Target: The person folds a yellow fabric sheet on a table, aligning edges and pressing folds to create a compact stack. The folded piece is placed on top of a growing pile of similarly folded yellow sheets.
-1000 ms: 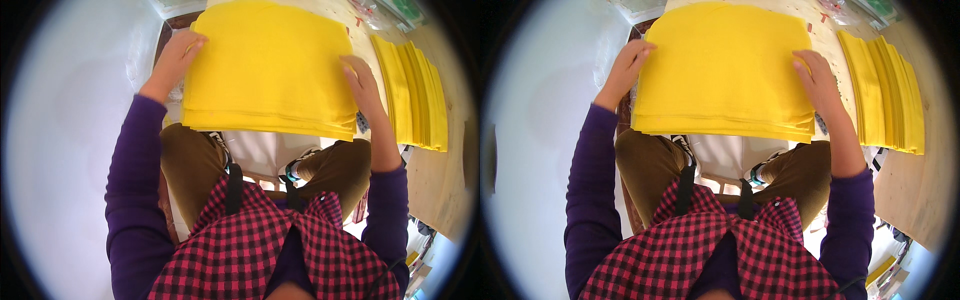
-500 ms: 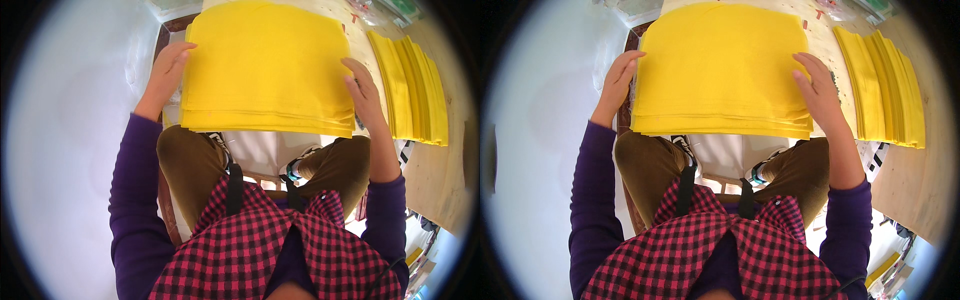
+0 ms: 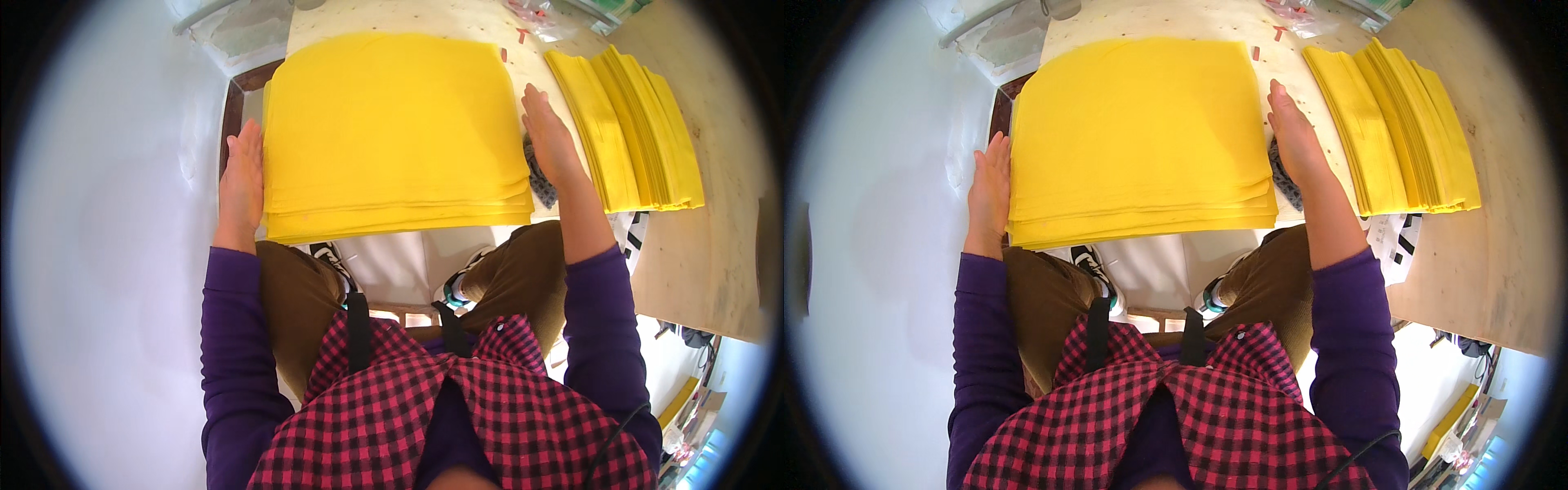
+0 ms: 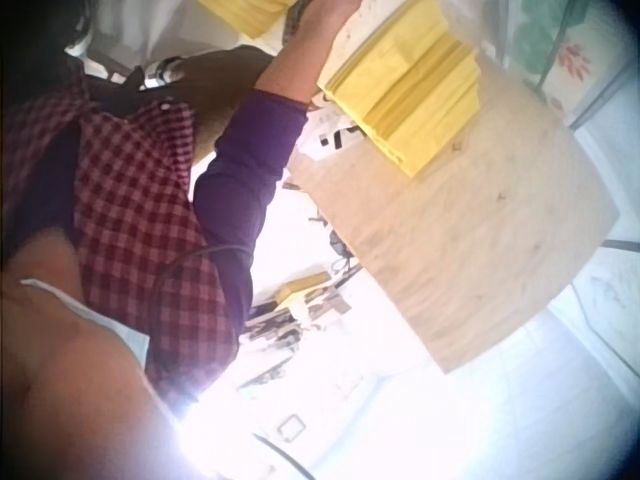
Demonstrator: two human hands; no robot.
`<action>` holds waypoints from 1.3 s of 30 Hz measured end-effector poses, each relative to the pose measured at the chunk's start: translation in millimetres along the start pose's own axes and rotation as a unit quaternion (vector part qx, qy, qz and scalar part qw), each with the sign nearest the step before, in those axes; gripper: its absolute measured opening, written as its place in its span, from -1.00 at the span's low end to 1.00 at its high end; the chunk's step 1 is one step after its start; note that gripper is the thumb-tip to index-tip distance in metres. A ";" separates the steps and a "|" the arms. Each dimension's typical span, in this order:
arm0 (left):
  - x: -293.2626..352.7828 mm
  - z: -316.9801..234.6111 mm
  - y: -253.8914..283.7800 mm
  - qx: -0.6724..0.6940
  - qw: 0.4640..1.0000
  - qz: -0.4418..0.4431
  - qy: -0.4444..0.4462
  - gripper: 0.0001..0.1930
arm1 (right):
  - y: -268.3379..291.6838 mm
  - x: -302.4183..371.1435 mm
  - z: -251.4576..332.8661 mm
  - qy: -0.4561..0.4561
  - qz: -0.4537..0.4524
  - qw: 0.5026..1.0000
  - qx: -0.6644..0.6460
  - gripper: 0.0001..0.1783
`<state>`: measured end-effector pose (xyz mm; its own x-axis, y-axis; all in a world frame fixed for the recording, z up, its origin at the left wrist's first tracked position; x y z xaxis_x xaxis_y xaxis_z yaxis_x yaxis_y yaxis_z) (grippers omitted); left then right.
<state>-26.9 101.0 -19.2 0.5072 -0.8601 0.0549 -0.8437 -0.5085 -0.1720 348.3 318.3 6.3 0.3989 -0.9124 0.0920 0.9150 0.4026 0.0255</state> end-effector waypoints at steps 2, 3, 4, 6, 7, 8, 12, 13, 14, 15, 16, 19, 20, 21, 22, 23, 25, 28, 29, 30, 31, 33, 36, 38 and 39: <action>-0.3 3.0 -5.5 0.036 0.999 0.028 0.000 -0.26 | -8.3 -3.7 -4.0 -0.017 -0.002 1.000 -0.018 -0.16; 0.8 4.8 -6.9 0.056 0.998 0.033 0.002 -0.24 | -14.2 -4.2 -7.2 -0.026 0.009 0.999 -0.025 -0.11; 1.6 6.5 -7.3 0.057 0.998 0.033 0.007 -0.25 | -20.2 -4.3 -9.1 -0.033 0.035 0.998 -0.033 -0.07; 3.0 7.4 -8.2 0.062 0.997 0.036 0.007 -0.25 | -14.2 -4.6 -6.2 -0.012 -0.011 0.998 0.059 -0.07; 2.9 7.8 -6.8 0.063 0.998 0.027 0.010 -0.26 | -13.6 -4.6 -2.3 0.012 -0.016 0.994 0.103 -0.06; 2.3 7.6 -5.5 0.065 0.998 0.022 0.012 -0.26 | -11.6 -4.8 -5.3 -0.014 -0.027 0.996 0.089 -0.05; 2.6 6.9 -1.6 0.051 0.999 0.010 0.011 -0.28 | -21.2 -9.1 -6.4 -0.032 -0.008 0.998 0.051 0.00; 3.2 6.2 -3.3 0.056 0.998 0.015 0.000 -0.28 | -26.3 -7.7 -4.0 -0.009 0.011 0.998 0.064 0.01; 3.7 7.1 -2.9 0.073 0.997 0.011 0.008 -0.28 | -32.7 -7.5 -1.2 0.014 0.041 0.996 0.081 0.02; 4.3 6.7 -3.9 0.090 0.996 0.015 0.009 -0.28 | -29.6 -8.3 -0.8 0.009 0.013 0.997 0.078 -0.04; 5.0 6.7 -5.0 0.111 0.994 0.016 0.014 -0.28 | -27.1 -8.2 -0.8 0.003 -0.004 0.997 0.080 -0.09; 6.7 4.1 -10.2 0.104 0.994 0.020 0.017 -0.30 | -29.8 -7.3 1.4 0.037 0.021 0.988 0.147 -0.09; 7.5 2.8 -13.0 0.108 0.994 0.028 0.015 -0.30 | -33.1 -6.7 -0.1 0.047 0.046 0.981 0.184 -0.06; 8.9 2.2 -14.2 0.112 0.993 0.028 0.018 -0.31 | -28.9 -8.7 -1.3 0.041 0.032 0.989 0.137 -0.07; 10.5 1.0 -15.4 0.120 0.992 0.033 0.014 -0.32 | -26.2 -11.1 -4.6 0.026 0.021 0.995 0.096 -0.07; 11.6 1.5 -14.8 0.095 0.995 0.023 0.016 -0.32 | -23.2 -12.5 -8.7 0.011 0.011 0.998 0.055 -0.07; 10.9 -0.5 -15.1 0.045 0.999 0.020 -0.003 -0.32 | -27.6 -11.8 -9.4 0.055 0.042 0.986 0.149 -0.05; 10.1 0.6 -13.8 0.032 0.999 0.016 -0.013 -0.30 | -28.6 -9.7 -7.6 0.103 0.058 0.967 0.226 -0.16; 10.4 1.2 -12.6 0.036 0.999 0.010 -0.023 -0.32 | -24.1 -9.6 -6.0 0.099 0.043 0.972 0.210 -0.22; 10.2 1.8 -9.8 0.038 0.999 -0.003 -0.030 -0.34 | -19.0 -9.1 -3.9 0.093 0.026 0.978 0.185 -0.27; 9.9 0.9 -7.7 0.035 0.998 -0.008 -0.047 -0.36 | -14.8 -8.1 -1.0 0.089 0.009 0.982 0.165 -0.33; 11.9 -7.0 1.0 -0.045 0.995 -0.004 -0.092 -0.49 | -11.3 -0.2 7.9 0.105 0.002 0.979 0.174 -0.43; 16.3 -22.6 14.5 -0.171 0.970 0.016 -0.173 -0.66 | -17.3 20.7 17.1 0.142 0.048 0.960 0.237 -0.59; 15.5 -21.7 5.2 -0.263 0.938 0.054 -0.219 -0.72 | -27.0 36.4 21.0 0.194 0.106 0.937 0.270 -0.70; 14.0 -20.6 -2.6 -0.314 0.915 0.083 -0.238 -0.73 | -34.4 38.5 16.1 0.185 0.143 0.932 0.276 -0.70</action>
<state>-21.2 89.5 2.3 0.2557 -0.8882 -0.3816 -0.7746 -0.4244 0.4689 331.2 270.4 25.0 0.7093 -0.6832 -0.1736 0.6377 0.5170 0.5710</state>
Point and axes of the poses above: each hand's wrist, its own x-axis away from the middle knuckle, its own y-axis out of the back of the hand, z = x × y, the point moved 7 cm from there along -x, towards the middle knuckle, and after that the axes turned 1 degree about -x, right-handed, at the moved point
